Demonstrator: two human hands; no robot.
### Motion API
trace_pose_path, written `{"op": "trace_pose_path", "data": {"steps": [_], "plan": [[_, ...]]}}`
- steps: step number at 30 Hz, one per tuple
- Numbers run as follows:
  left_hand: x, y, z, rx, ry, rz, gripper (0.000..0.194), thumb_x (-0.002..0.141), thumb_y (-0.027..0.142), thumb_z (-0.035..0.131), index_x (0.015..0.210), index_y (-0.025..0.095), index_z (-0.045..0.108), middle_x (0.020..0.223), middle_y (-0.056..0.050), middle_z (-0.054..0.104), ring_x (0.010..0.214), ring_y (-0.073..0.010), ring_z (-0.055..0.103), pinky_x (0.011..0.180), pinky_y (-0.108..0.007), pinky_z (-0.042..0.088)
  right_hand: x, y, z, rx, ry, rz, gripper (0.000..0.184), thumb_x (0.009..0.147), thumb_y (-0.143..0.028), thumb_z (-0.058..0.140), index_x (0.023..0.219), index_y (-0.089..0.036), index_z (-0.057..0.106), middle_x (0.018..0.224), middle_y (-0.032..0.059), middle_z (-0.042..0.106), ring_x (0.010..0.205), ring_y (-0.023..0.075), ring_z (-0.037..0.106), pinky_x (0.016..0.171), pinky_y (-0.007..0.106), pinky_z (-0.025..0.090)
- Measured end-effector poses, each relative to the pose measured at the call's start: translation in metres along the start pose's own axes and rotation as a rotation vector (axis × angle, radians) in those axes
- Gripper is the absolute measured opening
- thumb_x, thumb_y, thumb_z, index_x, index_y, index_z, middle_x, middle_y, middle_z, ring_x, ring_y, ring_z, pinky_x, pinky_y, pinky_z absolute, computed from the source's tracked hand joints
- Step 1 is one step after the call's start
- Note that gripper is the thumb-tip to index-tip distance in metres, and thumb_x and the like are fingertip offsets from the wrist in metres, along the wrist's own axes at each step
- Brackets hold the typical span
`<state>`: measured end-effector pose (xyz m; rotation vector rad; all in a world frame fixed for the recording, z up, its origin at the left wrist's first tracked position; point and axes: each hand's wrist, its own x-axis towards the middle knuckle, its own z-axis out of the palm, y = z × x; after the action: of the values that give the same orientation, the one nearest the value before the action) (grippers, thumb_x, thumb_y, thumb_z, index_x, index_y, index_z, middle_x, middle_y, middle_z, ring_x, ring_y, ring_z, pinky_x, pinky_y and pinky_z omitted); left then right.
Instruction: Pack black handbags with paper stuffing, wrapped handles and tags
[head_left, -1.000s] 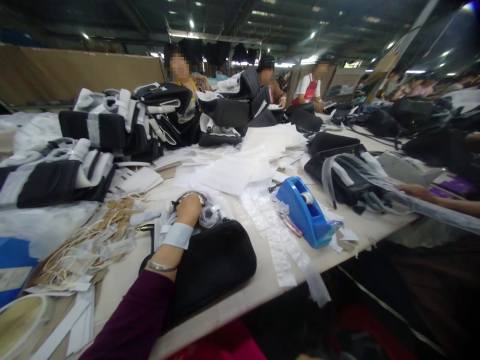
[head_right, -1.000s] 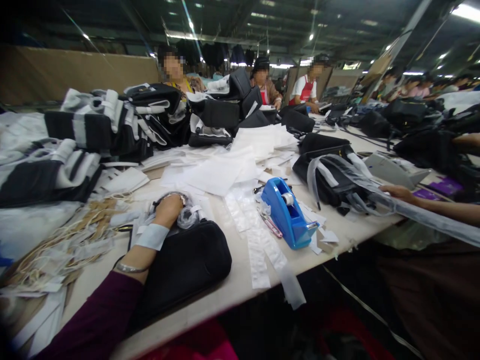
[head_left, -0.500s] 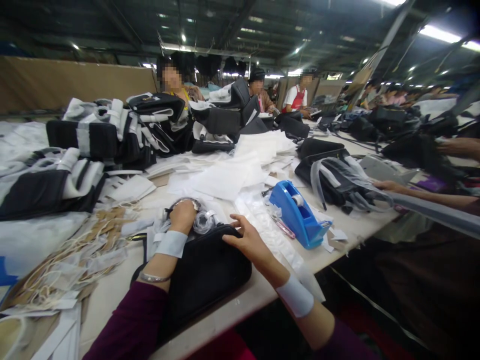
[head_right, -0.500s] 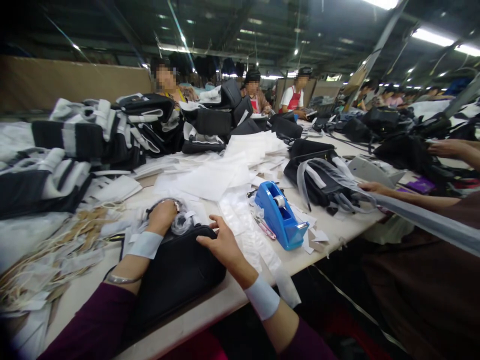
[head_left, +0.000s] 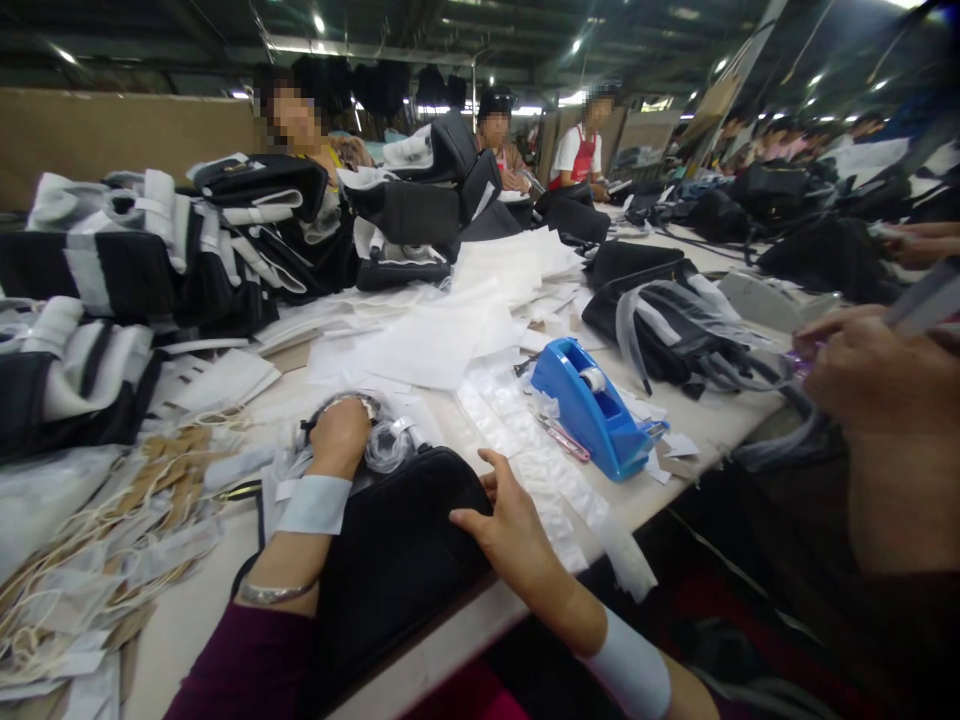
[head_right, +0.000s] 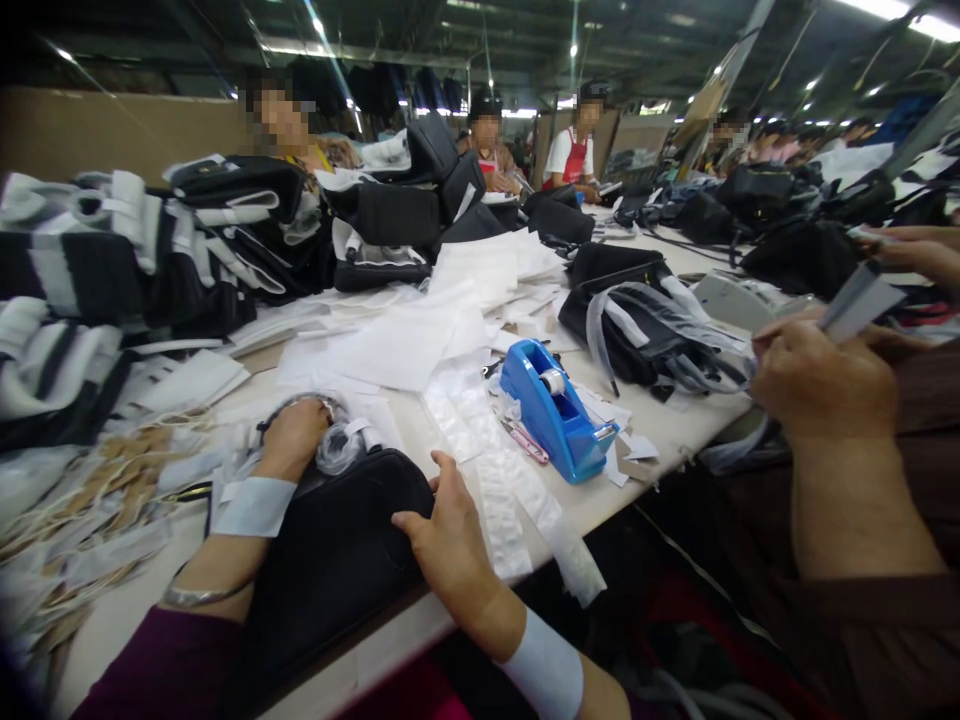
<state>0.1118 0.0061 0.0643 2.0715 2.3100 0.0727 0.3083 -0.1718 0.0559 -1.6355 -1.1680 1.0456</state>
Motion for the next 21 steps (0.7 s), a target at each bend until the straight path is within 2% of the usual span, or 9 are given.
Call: {"op": "trace_pose_path", "data": {"steps": [4, 8, 11, 13, 15, 21], "plan": [[0.0, 0.001, -0.001, 0.021, -0.009, -0.003, 0.032, 0.089, 0.022, 0.039, 0.094, 0.012, 0.069, 0.104, -0.021, 0.071, 0.097, -0.0324, 0.067, 0.076, -0.037, 0.051, -0.006, -0.007, 0.001, -0.03, 0.05, 0.003, 0.067, 0.071, -0.02, 0.068, 0.134, -0.021, 0.045, 0.089, 0.0017, 0.06, 0.086, 0.0232, 0.058, 0.084, 0.038, 0.045], [0.002, 0.001, -0.001, 0.038, -0.027, 0.003, 0.035, 0.089, 0.026, 0.038, 0.096, 0.012, 0.069, 0.105, -0.021, 0.07, 0.097, -0.0344, 0.066, 0.076, -0.039, 0.051, -0.01, -0.002, 0.007, 0.044, 0.085, -0.024, 0.058, 0.078, -0.02, 0.06, 0.133, -0.024, 0.045, 0.089, 0.0015, 0.062, 0.086, 0.0218, 0.06, 0.082, 0.036, 0.047], [0.004, 0.001, -0.001, 0.052, -0.04, 0.025, 0.037, 0.09, 0.027, 0.036, 0.098, 0.012, 0.069, 0.106, -0.022, 0.069, 0.099, -0.0362, 0.066, 0.077, -0.04, 0.05, -0.011, 0.004, 0.014, 0.074, 0.104, -0.048, 0.059, 0.081, -0.02, 0.056, 0.137, -0.023, 0.042, 0.103, 0.0057, 0.064, 0.097, 0.0241, 0.06, 0.09, 0.04, 0.046], [0.004, 0.0, -0.002, 0.064, -0.051, 0.034, 0.039, 0.09, 0.027, 0.035, 0.098, 0.012, 0.069, 0.107, -0.022, 0.069, 0.099, -0.0369, 0.066, 0.077, -0.041, 0.05, -0.012, 0.006, 0.018, 0.068, 0.119, -0.067, 0.062, 0.083, -0.02, 0.054, 0.142, -0.023, 0.037, 0.12, 0.0096, 0.06, 0.108, 0.0264, 0.057, 0.098, 0.045, 0.042], [0.005, 0.001, -0.003, 0.077, -0.061, 0.038, 0.039, 0.09, 0.028, 0.035, 0.098, 0.011, 0.069, 0.107, -0.022, 0.069, 0.1, -0.0371, 0.065, 0.077, -0.041, 0.05, -0.014, 0.007, 0.02, 0.068, 0.138, -0.081, 0.063, 0.084, -0.021, 0.052, 0.145, -0.022, 0.034, 0.129, 0.0117, 0.055, 0.112, 0.0276, 0.055, 0.1, 0.048, 0.041], [0.006, 0.002, -0.003, 0.111, -0.079, 0.031, 0.038, 0.091, 0.029, 0.035, 0.099, 0.012, 0.068, 0.107, -0.021, 0.069, 0.099, -0.0356, 0.066, 0.077, -0.04, 0.05, -0.012, 0.011, 0.022, 0.126, 0.138, -0.092, 0.055, 0.087, -0.021, 0.052, 0.141, -0.024, 0.039, 0.108, 0.0074, 0.064, 0.1, 0.0246, 0.06, 0.093, 0.042, 0.048]]}}
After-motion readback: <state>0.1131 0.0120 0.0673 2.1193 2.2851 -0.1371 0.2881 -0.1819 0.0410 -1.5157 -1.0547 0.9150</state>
